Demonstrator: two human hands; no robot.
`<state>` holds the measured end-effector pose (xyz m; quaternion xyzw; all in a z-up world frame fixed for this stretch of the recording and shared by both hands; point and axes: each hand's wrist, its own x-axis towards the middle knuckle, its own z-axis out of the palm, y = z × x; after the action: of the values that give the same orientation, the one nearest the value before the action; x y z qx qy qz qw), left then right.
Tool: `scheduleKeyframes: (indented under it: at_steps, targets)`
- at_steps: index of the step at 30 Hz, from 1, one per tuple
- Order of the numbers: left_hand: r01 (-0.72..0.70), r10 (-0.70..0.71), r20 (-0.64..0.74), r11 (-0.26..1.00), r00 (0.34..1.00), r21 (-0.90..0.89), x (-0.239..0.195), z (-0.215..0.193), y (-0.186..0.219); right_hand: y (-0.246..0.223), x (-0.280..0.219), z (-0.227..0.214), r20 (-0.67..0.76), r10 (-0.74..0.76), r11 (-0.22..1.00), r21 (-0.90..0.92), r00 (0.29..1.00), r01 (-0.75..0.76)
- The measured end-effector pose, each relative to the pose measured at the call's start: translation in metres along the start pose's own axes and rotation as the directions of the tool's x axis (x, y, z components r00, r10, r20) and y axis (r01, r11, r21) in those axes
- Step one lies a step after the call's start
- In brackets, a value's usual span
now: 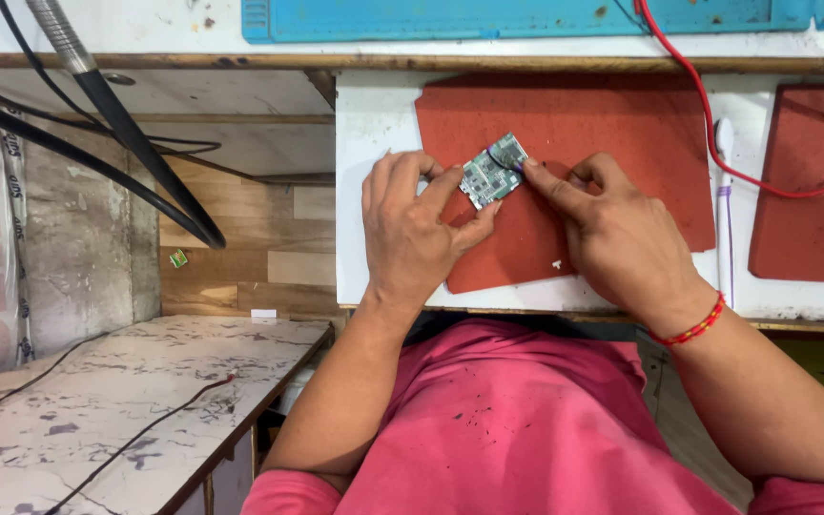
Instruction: The person cleans a small circuit board using a toothbrush and a hot air gun. They scrub the board's surface and then apply heat with the hot air gun to dry or remove residue.
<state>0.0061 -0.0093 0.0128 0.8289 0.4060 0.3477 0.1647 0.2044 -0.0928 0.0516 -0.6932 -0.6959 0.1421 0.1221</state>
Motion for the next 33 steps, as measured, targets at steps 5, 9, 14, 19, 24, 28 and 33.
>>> scheduleKeyframes:
  at_steps: [5,9,14,19,24,28,33]
  targets:
    - [-0.026,0.026,0.011,0.999,1.000,0.037,-0.004,0.003,0.001,0.003,-0.001,0.001,0.043,-0.023,1.000,0.009,0.999,0.022]
    - [-0.039,0.040,-0.010,0.997,0.999,0.061,-0.004,0.002,0.000,0.003,0.004,-0.001,0.013,-0.072,0.997,0.030,0.997,0.072]
    - [0.011,-0.011,-0.011,0.999,1.000,0.036,-0.002,0.004,-0.001,0.004,0.003,-0.003,0.038,0.036,0.999,-0.028,0.999,-0.035]
    - [0.041,-0.042,0.011,0.999,0.999,0.035,-0.003,0.003,-0.001,0.000,-0.001,0.000,0.108,0.008,0.999,-0.041,0.994,-0.004]
    - [0.040,-0.040,0.017,0.999,0.999,0.030,-0.001,0.002,0.000,-0.006,-0.006,-0.003,0.133,0.015,1.000,0.016,0.991,-0.017]
    - [0.044,-0.044,0.010,0.999,0.999,0.027,0.000,0.004,0.000,0.002,0.006,0.000,0.013,0.062,0.997,0.037,0.998,-0.063]
    - [0.041,-0.041,0.019,0.998,0.999,0.040,-0.002,0.003,-0.002,-0.004,0.003,0.004,0.016,0.026,0.998,0.051,1.000,-0.026]
